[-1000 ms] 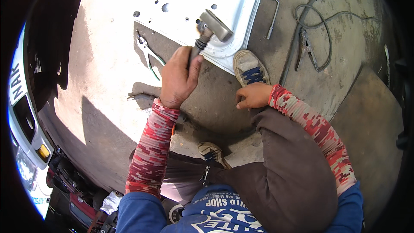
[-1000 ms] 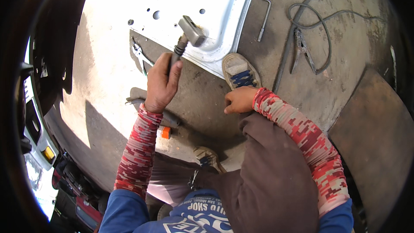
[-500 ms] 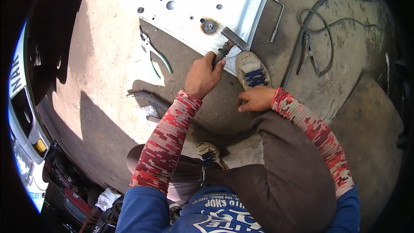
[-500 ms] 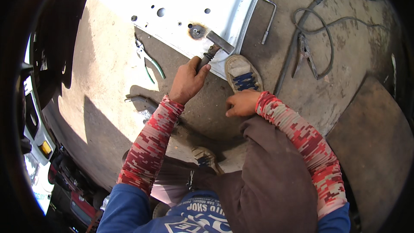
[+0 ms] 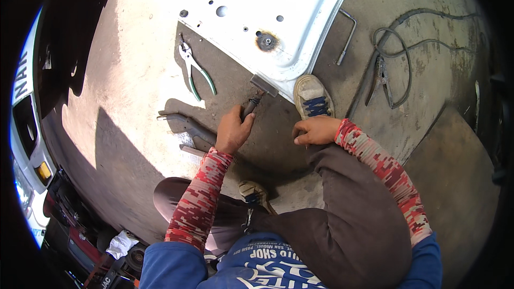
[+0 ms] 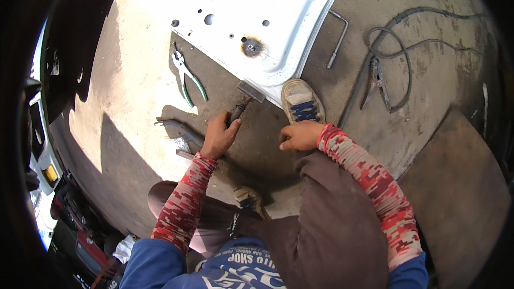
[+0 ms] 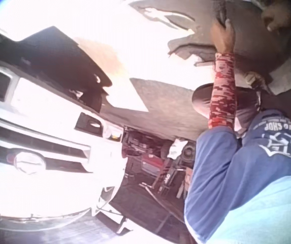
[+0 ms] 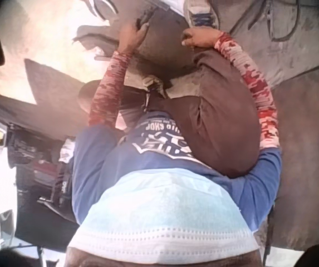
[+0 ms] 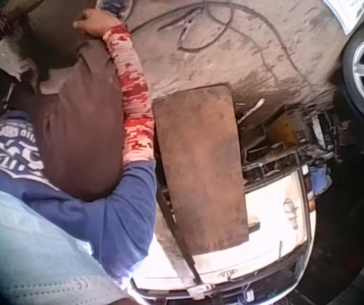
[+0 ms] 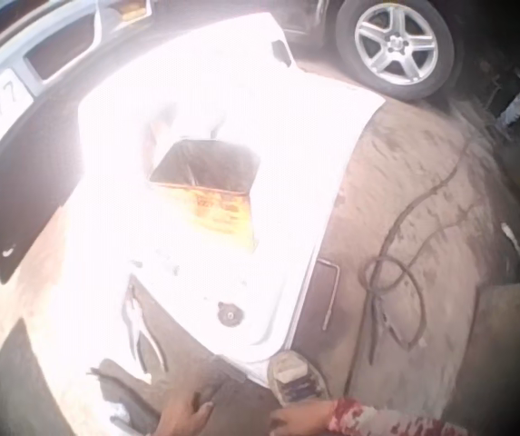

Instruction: The person works on a white car bumper lying on the floor. They use a hammer to tap a spot, then retrieve and plug in an angle grinder to grind the same area. They also remove a small plastic piece from the bumper and handle a welding electrode.

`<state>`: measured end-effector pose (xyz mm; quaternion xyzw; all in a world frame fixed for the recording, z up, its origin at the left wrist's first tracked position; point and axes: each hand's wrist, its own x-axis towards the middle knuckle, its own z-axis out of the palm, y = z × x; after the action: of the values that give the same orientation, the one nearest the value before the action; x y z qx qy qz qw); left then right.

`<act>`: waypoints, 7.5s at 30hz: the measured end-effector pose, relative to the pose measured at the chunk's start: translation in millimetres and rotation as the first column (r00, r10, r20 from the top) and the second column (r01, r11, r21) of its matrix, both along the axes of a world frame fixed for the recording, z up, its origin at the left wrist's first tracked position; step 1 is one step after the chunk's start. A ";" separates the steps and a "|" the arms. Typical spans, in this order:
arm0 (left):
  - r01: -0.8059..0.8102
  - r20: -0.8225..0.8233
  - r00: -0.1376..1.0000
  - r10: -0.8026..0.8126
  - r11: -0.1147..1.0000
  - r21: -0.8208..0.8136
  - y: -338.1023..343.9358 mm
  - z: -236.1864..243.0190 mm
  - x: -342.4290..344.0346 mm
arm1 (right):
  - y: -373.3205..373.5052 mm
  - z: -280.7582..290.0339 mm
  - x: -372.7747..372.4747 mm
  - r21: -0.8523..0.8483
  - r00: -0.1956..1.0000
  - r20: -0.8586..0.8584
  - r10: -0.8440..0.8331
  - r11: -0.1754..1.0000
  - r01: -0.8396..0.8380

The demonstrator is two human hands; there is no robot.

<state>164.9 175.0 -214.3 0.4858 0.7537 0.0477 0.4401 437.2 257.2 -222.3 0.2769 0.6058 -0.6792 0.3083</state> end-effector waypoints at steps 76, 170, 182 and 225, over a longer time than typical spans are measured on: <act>0.125 0.221 0.945 -0.242 0.889 0.441 -62.3 234.1 -3.2 | -60.4 410.9 107.4 0.555 0.635 -0.269 -0.724 0.422 0.717; 0.735 -0.256 0.478 -0.841 0.542 -0.407 1405.6 925.9 1139.8 | 829.4 1014.8 1326.0 0.325 -0.834 0.384 -0.396 -0.787 0.524; 0.745 0.248 0.665 -0.704 0.648 -0.158 1638.1 948.6 1605.1 | 1067.6 1041.1 1665.8 0.394 -0.923 -0.069 -0.379 -0.860 0.324; 0.998 0.177 -0.047 -0.983 -0.052 -0.024 1587.7 983.8 2684.8 | 1003.9 1117.0 2405.9 0.608 -0.829 0.059 -0.556 -0.639 0.471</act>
<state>2849.7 1762.8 769.4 0.8429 0.1471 -0.3140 0.4115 2843.1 1261.1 894.8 0.8608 -0.1295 -0.3434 -0.3525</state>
